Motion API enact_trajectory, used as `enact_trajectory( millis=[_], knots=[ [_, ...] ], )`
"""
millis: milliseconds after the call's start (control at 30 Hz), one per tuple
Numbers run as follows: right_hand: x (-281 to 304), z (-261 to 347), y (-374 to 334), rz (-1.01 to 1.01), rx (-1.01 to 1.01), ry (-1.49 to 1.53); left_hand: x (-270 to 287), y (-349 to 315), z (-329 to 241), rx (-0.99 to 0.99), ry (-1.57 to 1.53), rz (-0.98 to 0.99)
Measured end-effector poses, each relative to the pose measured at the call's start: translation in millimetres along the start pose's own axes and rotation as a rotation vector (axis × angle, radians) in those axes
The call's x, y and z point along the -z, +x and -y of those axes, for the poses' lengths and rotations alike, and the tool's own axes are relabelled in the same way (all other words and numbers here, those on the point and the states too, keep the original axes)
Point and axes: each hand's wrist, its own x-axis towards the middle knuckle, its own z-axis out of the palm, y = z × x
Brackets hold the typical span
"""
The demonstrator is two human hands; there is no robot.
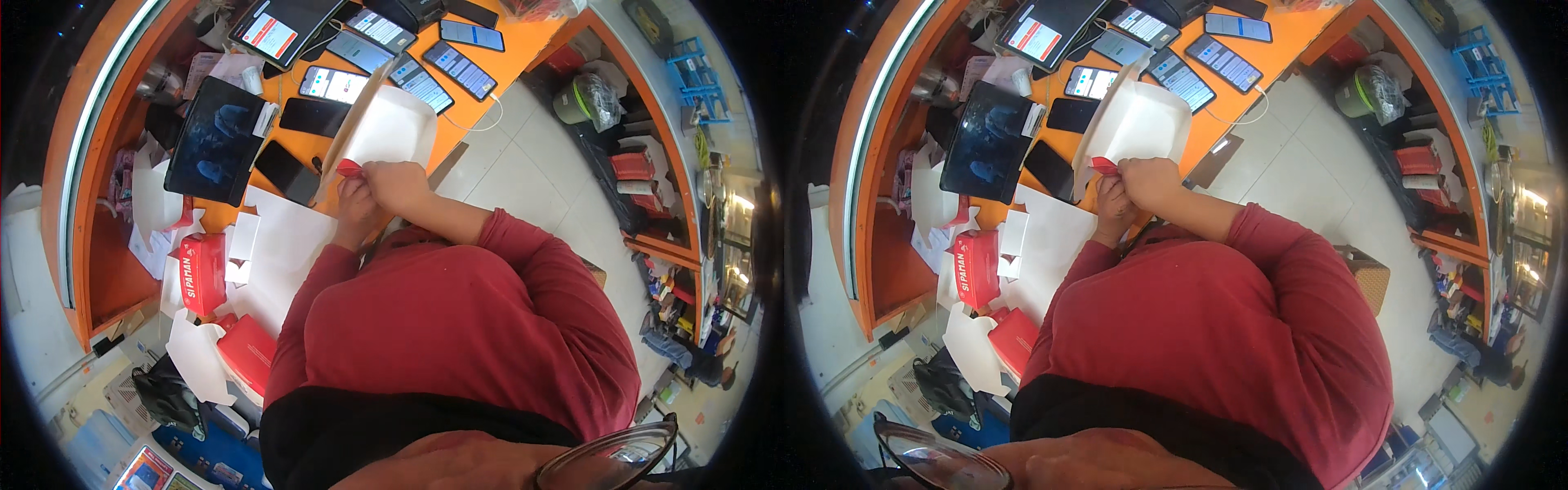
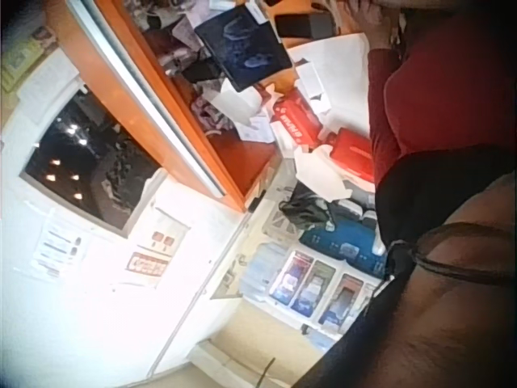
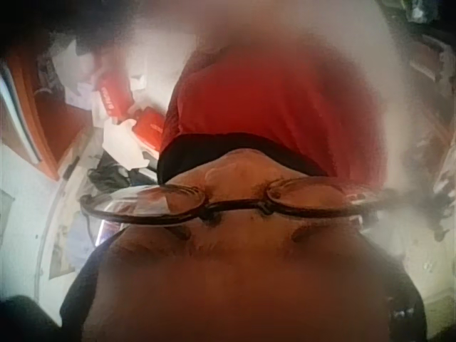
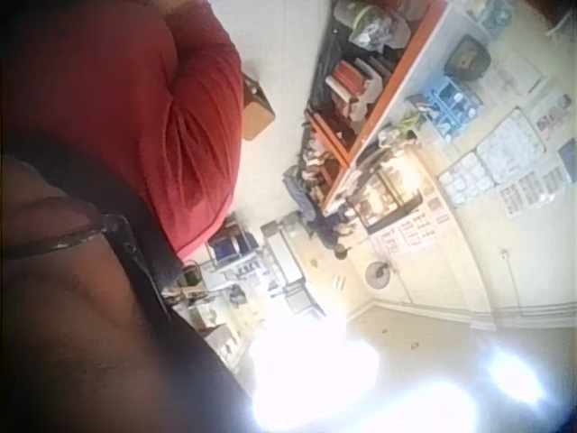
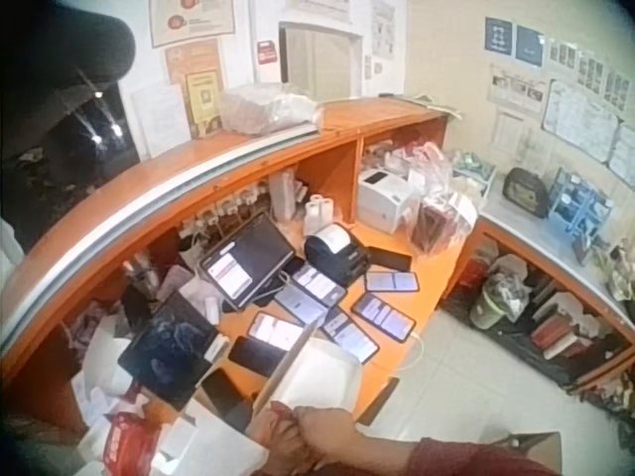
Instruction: The person folds and assembles several cardboard food containers by hand on a counter.
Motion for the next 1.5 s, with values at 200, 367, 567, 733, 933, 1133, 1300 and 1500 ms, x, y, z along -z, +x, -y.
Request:
enact_trajectory(
  millis=[200,367,567,733,933,1133,1300,1500],
  knots=[
    [1.4,3.5,-5.6,-0.022,0.099,0.069,10.7,15.2,-13.9,0.26,0.042,0.215],
    [-1.8,-1.9,-2.7,-0.017,0.141,0.129,-5.7,-4.0,10.8,0.239,0.014,0.147],
    [37.9,-52.5,56.5,-0.594,0.039,-0.093,9.4,-3.1,12.8,0.041,0.211,-0.082],
    [63.0,-99.4,106.7,-0.119,-0.124,-0.037,28.6,21.7,12.4,-0.067,0.325,0.098],
    [56.2,-112.9,115.8,-0.013,-0.096,-0.029,24.5,14.2,19.6,-0.15,0.31,0.095],
    [53.4,-115.8,116.8,-0.002,-0.046,-0.049,25.1,15.4,19.4,-0.128,0.311,0.113],
    [48.7,-121.1,99.5,-0.171,-0.048,0.008,20.6,22.3,5.8,-0.149,0.327,0.071],
    [52.6,-75.1,39.3,-0.654,0.086,0.072,9.8,-21.2,4.9,0.295,0.085,-0.282]
  ],
)
